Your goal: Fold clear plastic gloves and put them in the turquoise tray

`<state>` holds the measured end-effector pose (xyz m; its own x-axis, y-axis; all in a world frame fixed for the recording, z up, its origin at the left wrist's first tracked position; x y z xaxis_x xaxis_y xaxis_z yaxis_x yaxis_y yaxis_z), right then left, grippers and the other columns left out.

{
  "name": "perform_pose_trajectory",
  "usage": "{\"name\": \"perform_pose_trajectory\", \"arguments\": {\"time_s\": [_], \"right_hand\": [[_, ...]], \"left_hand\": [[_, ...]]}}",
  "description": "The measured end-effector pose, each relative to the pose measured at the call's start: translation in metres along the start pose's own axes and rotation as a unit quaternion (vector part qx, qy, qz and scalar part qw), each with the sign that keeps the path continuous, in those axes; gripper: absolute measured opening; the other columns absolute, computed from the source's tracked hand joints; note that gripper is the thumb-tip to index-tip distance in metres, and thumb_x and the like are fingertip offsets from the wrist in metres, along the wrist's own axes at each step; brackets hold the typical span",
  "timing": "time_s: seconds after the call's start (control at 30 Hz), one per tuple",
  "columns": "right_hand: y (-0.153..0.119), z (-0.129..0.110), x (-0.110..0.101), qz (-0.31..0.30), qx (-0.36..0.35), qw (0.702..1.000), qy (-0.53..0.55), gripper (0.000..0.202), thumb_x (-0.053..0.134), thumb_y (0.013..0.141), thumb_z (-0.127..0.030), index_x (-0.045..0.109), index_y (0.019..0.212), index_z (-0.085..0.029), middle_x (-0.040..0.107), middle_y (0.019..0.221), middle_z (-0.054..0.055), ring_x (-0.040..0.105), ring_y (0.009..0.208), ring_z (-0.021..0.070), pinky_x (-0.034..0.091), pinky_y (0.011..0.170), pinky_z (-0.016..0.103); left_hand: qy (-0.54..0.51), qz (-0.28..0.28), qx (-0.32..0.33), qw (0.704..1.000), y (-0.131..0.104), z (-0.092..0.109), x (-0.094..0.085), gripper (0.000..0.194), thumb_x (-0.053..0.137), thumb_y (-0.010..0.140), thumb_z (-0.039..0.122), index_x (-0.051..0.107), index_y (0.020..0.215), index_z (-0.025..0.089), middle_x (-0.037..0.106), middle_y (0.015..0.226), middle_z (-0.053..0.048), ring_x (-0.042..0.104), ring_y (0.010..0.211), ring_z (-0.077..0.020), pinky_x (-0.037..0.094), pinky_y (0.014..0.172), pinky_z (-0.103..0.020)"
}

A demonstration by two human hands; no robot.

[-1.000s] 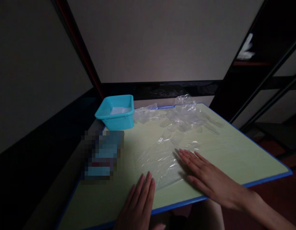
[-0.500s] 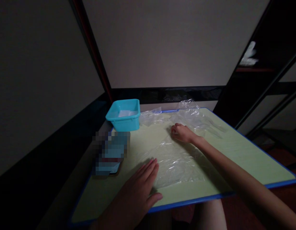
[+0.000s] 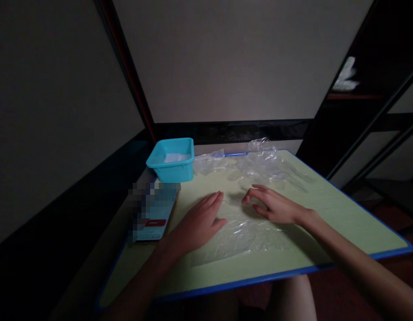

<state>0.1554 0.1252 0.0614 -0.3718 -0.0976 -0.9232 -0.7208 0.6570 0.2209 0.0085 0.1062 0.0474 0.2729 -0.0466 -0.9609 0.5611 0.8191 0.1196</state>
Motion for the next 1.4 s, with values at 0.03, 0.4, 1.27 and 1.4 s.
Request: {"name": "perform_pose_trajectory", "arguments": {"time_s": [0.03, 0.4, 1.27, 1.4], "right_hand": [[-0.006, -0.003, 0.001, -0.003, -0.001, 1.000, 0.000, 0.028, 0.045, 0.072, -0.008, 0.051, 0.098, -0.017, 0.061, 0.095, 0.006, 0.054, 0.096, 0.0208, 0.036, 0.091, 0.042], [-0.021, -0.012, 0.045, -0.087, 0.013, 0.994, -0.070, 0.076, 0.032, 0.084, -0.057, 0.010, 0.139, -0.009, 0.012, 0.142, 0.017, 0.011, 0.131, 0.0265, 0.009, 0.106, 0.049], [-0.064, 0.000, 0.051, -0.085, 0.018, 0.992, -0.089, 0.073, 0.031, 0.086, -0.053, -0.001, 0.139, -0.014, 0.006, 0.144, 0.011, 0.009, 0.131, 0.0229, 0.008, 0.107, 0.045], [-0.079, 0.006, 0.046, -0.083, 0.034, 0.991, -0.102, 0.072, 0.032, 0.087, -0.051, -0.003, 0.139, -0.015, 0.003, 0.144, 0.011, 0.007, 0.131, 0.0233, 0.012, 0.107, 0.046]], "left_hand": [[-0.003, -0.001, 0.011, 1.000, 0.003, 0.001, 0.003, 0.055, 0.046, 0.084, 0.030, 0.030, 0.131, 0.008, 0.032, 0.138, -0.014, 0.029, 0.127, -0.0189, 0.026, 0.103, -0.032], [0.029, -0.033, 0.082, 0.996, 0.018, 0.014, 0.040, 0.047, 0.026, 0.088, 0.023, 0.024, 0.133, 0.008, 0.021, 0.142, -0.011, 0.015, 0.131, -0.0165, 0.019, 0.106, -0.034], [0.078, -0.073, 0.078, 0.991, 0.019, 0.004, 0.052, 0.050, 0.027, 0.087, 0.020, 0.020, 0.136, 0.012, 0.016, 0.144, -0.005, 0.011, 0.132, -0.0134, 0.012, 0.107, -0.034], [0.077, -0.059, 0.086, 0.992, 0.018, 0.005, 0.051, 0.049, 0.027, 0.088, 0.022, 0.020, 0.136, 0.013, 0.017, 0.144, -0.006, 0.011, 0.131, -0.0135, 0.013, 0.107, -0.034]]}}
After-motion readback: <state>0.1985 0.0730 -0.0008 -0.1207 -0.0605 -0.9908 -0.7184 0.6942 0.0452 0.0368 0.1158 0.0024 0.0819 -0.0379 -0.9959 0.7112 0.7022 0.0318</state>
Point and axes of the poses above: each hand's wrist, its own y-axis towards the middle knuckle, its own x-axis out of the palm, z = x × y, the point moved 7 cm from there along y, towards the middle knuckle
